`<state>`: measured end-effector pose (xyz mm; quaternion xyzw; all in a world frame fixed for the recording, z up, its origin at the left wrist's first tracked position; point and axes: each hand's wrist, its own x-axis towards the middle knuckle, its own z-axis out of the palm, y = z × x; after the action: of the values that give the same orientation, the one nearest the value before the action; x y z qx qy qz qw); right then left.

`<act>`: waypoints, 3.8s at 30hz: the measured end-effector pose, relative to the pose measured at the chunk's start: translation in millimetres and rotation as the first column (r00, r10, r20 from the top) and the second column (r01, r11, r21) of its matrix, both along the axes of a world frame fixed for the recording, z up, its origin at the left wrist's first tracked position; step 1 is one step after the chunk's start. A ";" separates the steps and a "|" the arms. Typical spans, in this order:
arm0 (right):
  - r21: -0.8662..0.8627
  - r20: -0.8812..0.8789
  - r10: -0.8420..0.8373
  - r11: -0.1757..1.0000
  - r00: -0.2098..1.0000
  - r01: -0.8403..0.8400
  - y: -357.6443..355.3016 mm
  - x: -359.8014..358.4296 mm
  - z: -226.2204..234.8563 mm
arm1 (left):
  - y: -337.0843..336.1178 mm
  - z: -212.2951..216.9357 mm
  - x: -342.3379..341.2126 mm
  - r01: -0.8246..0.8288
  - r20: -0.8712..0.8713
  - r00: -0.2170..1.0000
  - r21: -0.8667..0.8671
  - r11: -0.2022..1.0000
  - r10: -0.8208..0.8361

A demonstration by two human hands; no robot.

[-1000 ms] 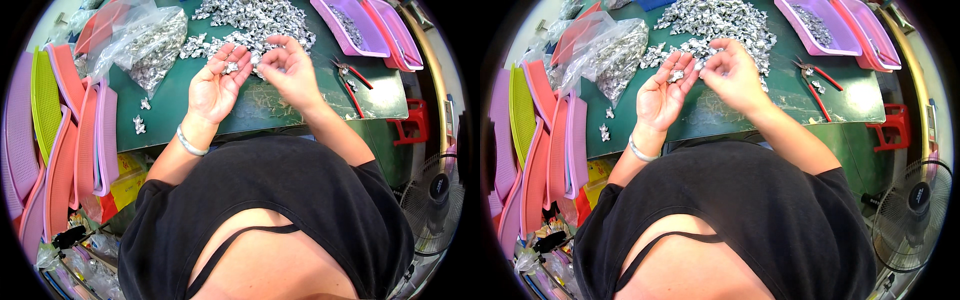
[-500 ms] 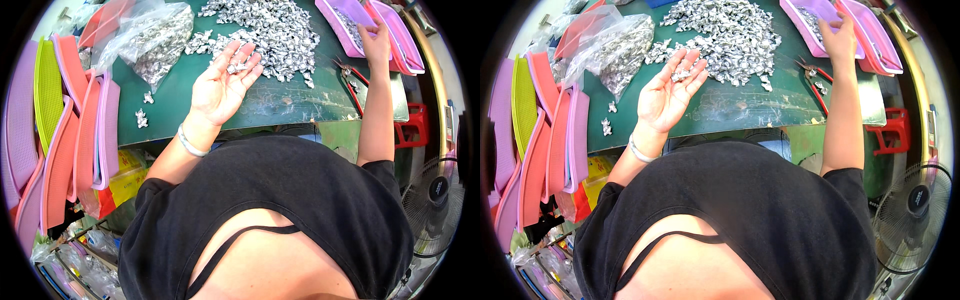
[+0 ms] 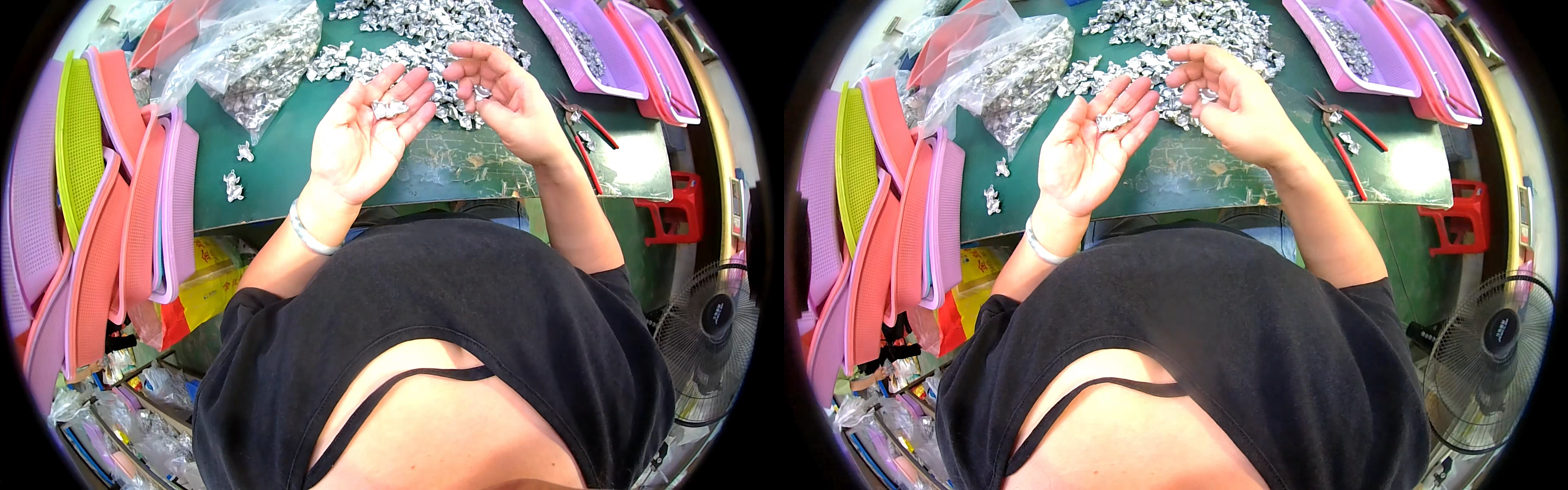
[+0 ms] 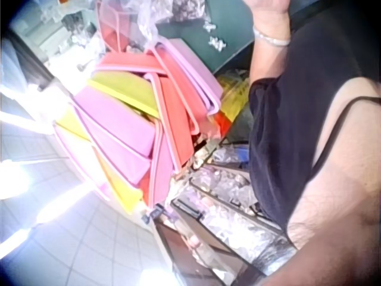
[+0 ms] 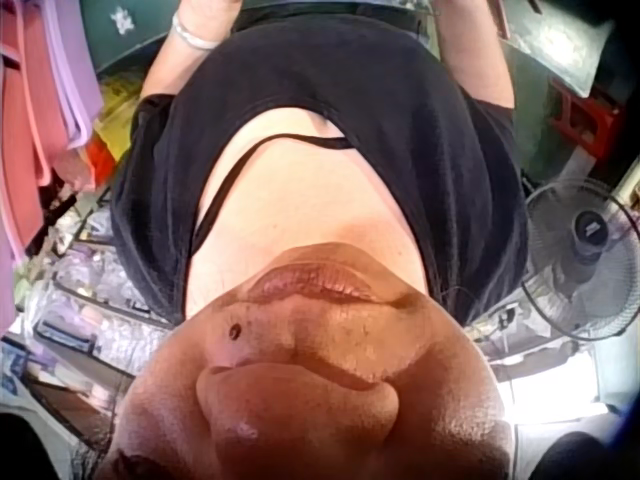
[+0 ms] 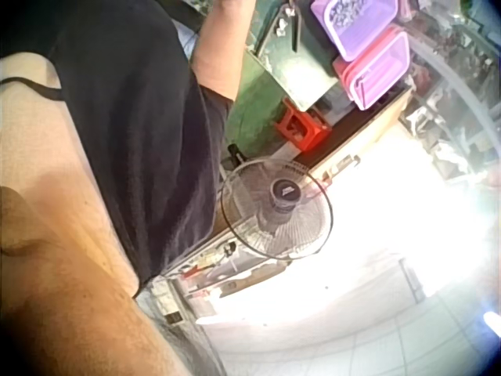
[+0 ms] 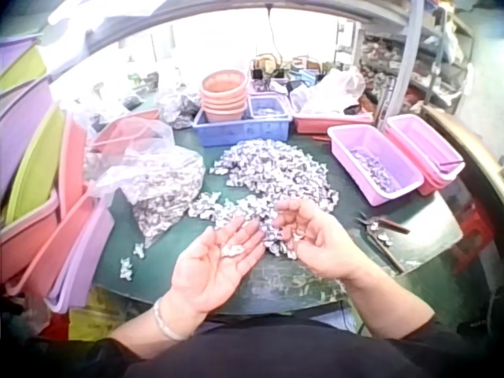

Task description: The person repeatedly picks small silver metal pieces from a pile on a green table and joins them by hand, holding a growing cluster in the left hand while adding new pieces with the right. The workspace includes colorful plastic trays and a pair of pliers nearby, but the person uses only their hands to connect the parts.

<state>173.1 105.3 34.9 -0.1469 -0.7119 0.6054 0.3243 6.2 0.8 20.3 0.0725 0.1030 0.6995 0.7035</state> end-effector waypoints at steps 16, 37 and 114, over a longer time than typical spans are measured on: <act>0.120 -0.098 0.070 0.991 0.993 -0.058 -32.7 -26.9 -9.2 | -6.1 0.2 5.1 0.048 -0.568 0.800 -0.257 0.965 -0.191; -0.016 -0.050 -0.025 1.000 0.998 0.024 -23.4 -14.9 -14.9 | -4.6 -0.7 -1.0 0.074 -0.491 0.837 -0.334 0.940 -0.241; -0.303 0.109 -0.051 0.950 0.993 0.082 -17.6 -17.7 -22.4 | 1.8 -19.3 3.5 -0.107 -0.683 0.717 -0.301 0.947 -0.136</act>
<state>155.3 87.7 12.5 -0.2492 -0.6193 0.6891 0.2819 9.6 2.7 1.1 0.2160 0.4710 0.5888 0.6204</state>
